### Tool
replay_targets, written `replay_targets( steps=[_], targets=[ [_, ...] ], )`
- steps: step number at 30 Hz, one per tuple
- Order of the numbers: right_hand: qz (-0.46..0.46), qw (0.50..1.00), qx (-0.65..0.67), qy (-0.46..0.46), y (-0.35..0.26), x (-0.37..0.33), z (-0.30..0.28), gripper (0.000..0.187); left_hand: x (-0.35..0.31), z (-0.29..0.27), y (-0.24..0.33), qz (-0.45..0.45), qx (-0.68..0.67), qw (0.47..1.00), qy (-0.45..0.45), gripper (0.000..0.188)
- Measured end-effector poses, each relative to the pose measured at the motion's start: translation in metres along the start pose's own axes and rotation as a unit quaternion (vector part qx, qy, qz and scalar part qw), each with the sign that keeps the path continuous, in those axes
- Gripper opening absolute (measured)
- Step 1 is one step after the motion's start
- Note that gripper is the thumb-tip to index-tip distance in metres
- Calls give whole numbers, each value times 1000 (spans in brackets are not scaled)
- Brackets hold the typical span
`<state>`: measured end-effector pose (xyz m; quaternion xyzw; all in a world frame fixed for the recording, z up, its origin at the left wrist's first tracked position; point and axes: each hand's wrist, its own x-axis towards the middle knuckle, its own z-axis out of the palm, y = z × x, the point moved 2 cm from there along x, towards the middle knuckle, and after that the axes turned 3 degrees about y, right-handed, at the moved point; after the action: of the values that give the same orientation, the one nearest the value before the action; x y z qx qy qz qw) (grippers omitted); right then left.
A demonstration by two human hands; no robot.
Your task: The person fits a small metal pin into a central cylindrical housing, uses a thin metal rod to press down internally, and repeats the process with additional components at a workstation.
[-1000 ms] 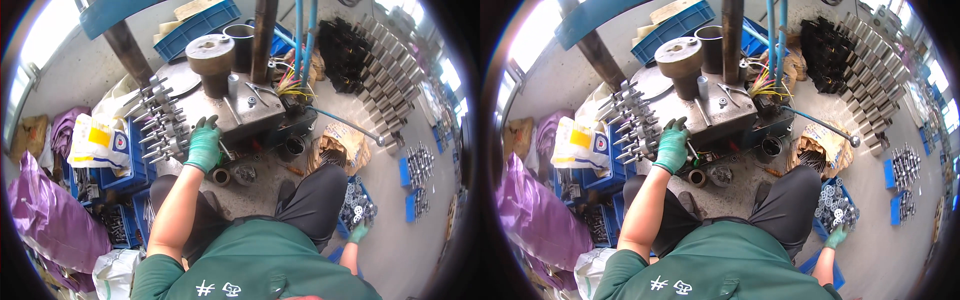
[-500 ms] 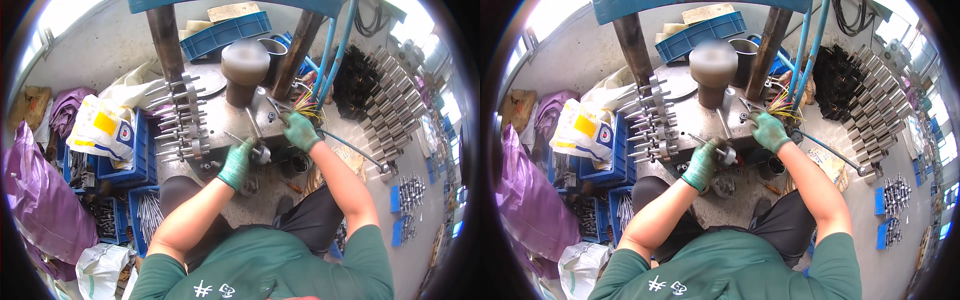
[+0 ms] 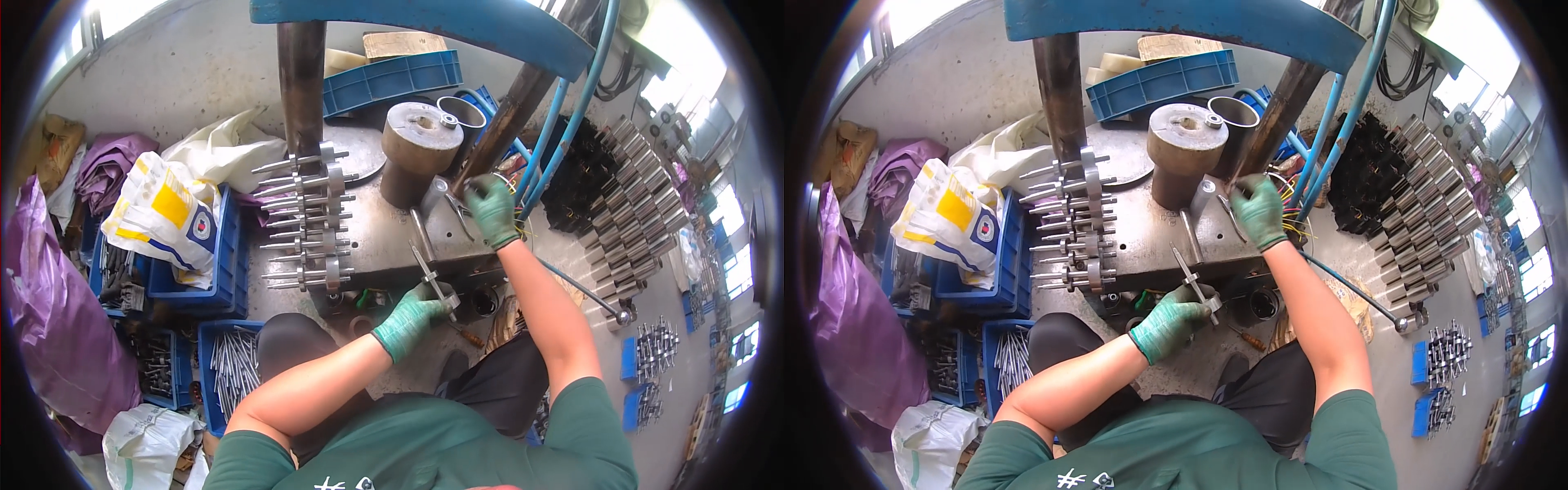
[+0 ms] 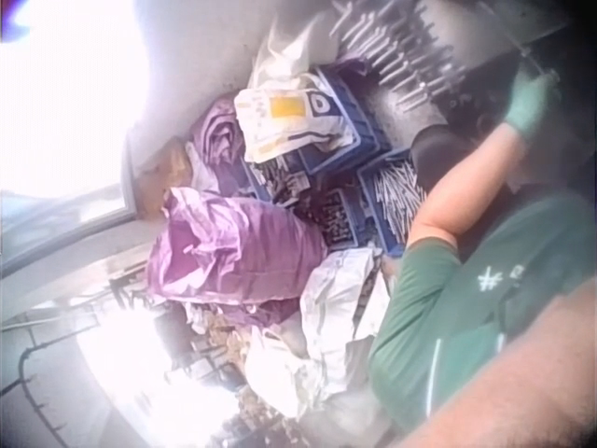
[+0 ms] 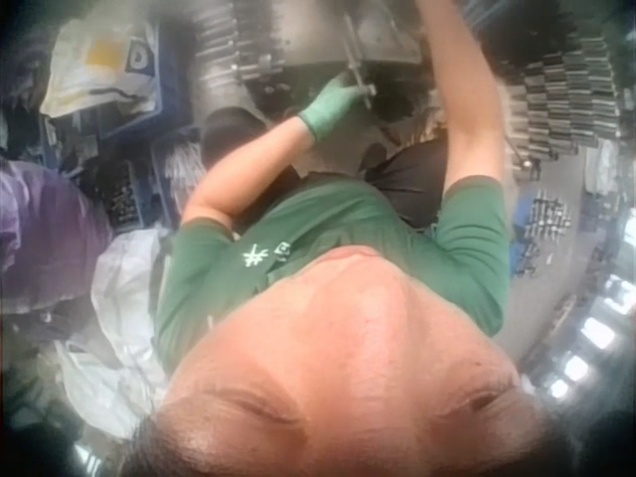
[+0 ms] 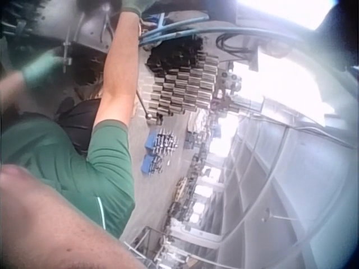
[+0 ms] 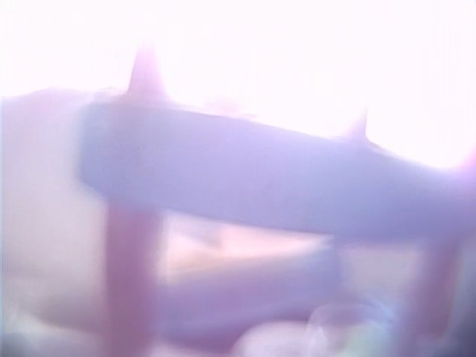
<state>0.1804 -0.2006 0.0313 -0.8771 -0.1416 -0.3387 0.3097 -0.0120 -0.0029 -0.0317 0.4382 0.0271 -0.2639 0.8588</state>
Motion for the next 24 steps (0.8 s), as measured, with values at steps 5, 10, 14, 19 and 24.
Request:
replay_targets(
  steps=[5, 10, 14, 19, 24],
  targets=[
    [-37, 995, 73, 63, -57, 86, -12, 22, -4, -1, 6, 23, 104, 994, 6, 60],
    [-58, 998, -16, 3, -58, 128, 17, 29, 3, -1, 2, 33, 129, 991, 19, 69],
    [-6, 997, -62, -52, -59, 137, 30, 34, -5, 1, 13, 28, 137, 989, 39, 68],
    [-19, 994, -92, -51, -72, 131, 32, 32, -6, -5, 15, 10, 143, 988, 50, 67],
    [-36, 994, -99, -36, -80, 121, 27, 32, -4, -4, 11, -14, 118, 992, 42, 61]
  ],
)
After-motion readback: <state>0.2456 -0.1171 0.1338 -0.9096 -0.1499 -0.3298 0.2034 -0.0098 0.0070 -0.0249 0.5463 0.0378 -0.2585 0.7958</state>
